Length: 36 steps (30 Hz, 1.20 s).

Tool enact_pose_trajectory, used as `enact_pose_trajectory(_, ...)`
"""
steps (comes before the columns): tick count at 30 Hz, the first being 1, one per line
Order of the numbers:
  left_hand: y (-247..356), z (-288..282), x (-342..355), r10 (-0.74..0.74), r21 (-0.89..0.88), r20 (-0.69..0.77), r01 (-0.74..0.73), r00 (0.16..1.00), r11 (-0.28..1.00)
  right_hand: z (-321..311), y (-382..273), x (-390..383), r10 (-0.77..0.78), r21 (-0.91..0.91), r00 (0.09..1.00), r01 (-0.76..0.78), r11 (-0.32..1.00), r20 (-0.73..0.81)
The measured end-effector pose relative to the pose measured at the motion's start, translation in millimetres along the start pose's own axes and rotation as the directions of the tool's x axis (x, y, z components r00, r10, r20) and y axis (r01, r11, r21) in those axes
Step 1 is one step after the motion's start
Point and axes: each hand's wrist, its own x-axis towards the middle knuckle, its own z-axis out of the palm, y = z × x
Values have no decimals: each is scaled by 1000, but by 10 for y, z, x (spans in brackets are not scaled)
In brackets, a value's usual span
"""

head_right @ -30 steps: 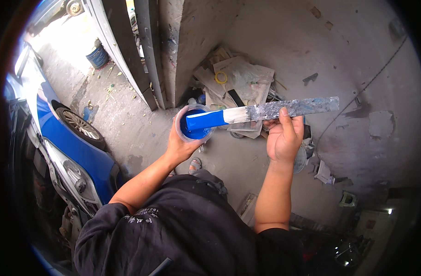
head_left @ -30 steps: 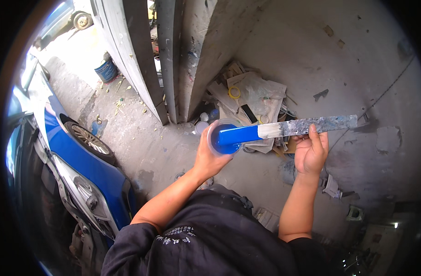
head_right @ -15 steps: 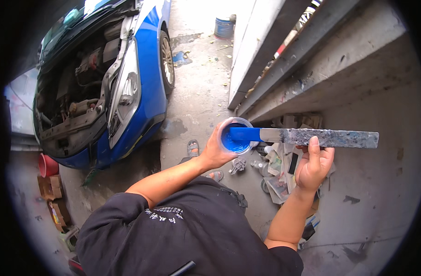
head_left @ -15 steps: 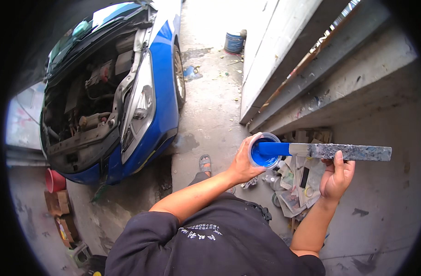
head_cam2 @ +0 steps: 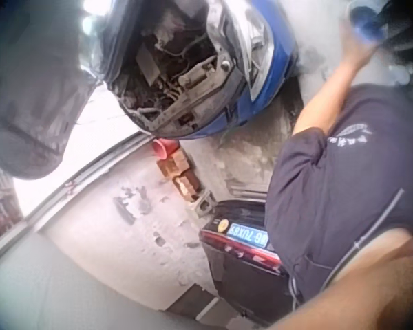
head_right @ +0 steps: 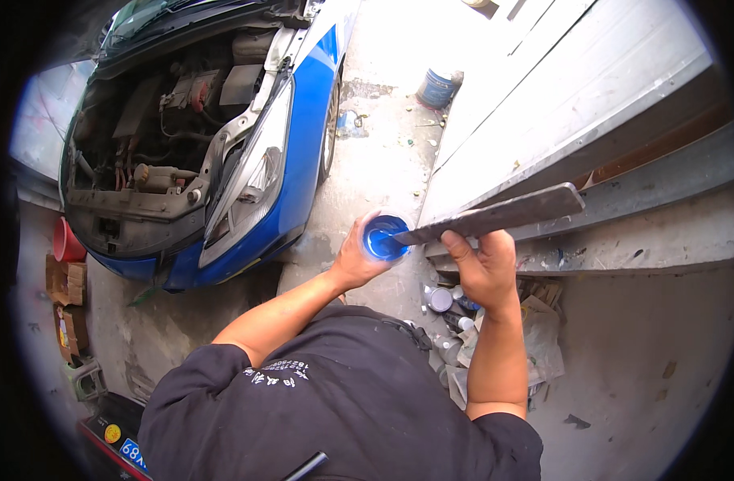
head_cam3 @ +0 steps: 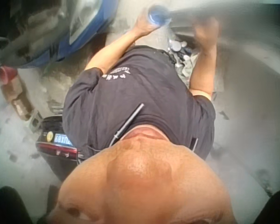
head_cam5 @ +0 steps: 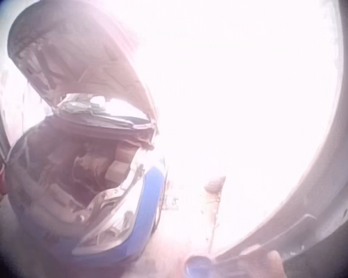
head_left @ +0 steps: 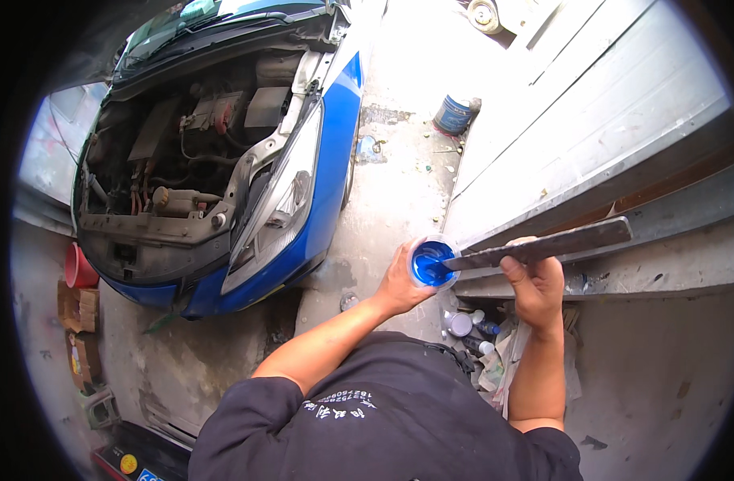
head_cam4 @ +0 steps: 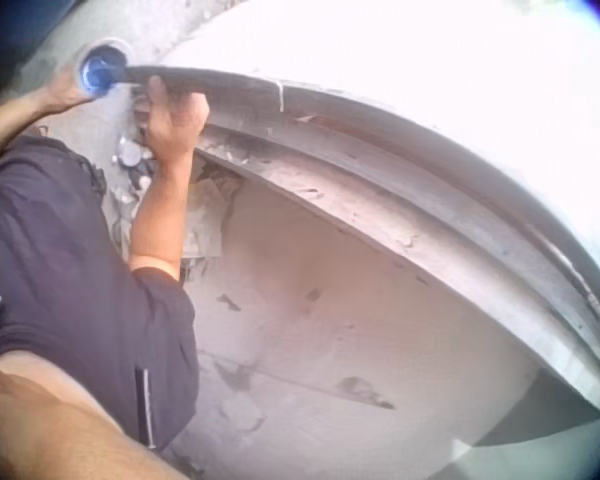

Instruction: The person mixes blue paint in a plastic cup using a metal stir stick while standing next to a car, then walks through a service bay to a paint storage area.

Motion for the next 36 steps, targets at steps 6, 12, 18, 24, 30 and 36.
enact_pose_trajectory(6, -193, -354, 509, -8, 88, -79, 15, 997, 996, 429, 218, 857, -190, -179, 977, 205, 962, 98)
enact_pose_trajectory(12, -307, -606, 960, -29, 136, -247, 65, 969, 989, 447, 530, 1609, -251, -52, 916, 281, 958, 312)
enact_pose_trajectory(18, -514, -618, 1731, -116, 84, -218, 137, 969, 987, 665, 896, 2626, -408, 115, 723, 420, 900, 558)
enact_pose_trajectory(24, -698, -397, 2389, -95, 95, -351, 137, 932, 986, 150, 1152, 3731, -378, 208, 647, 326, 922, 663)
enact_pose_trajectory(30, -759, -368, 2997, -70, 206, -424, 172, 903, 963, 505, 1100, 4346, -516, 357, 355, 425, 832, 779)
enact_pose_trajectory(36, -961, -535, 3320, -19, 193, -633, 182, 774, 964, 592, 1235, 5178, -365, 264, 468, 268, 926, 805)
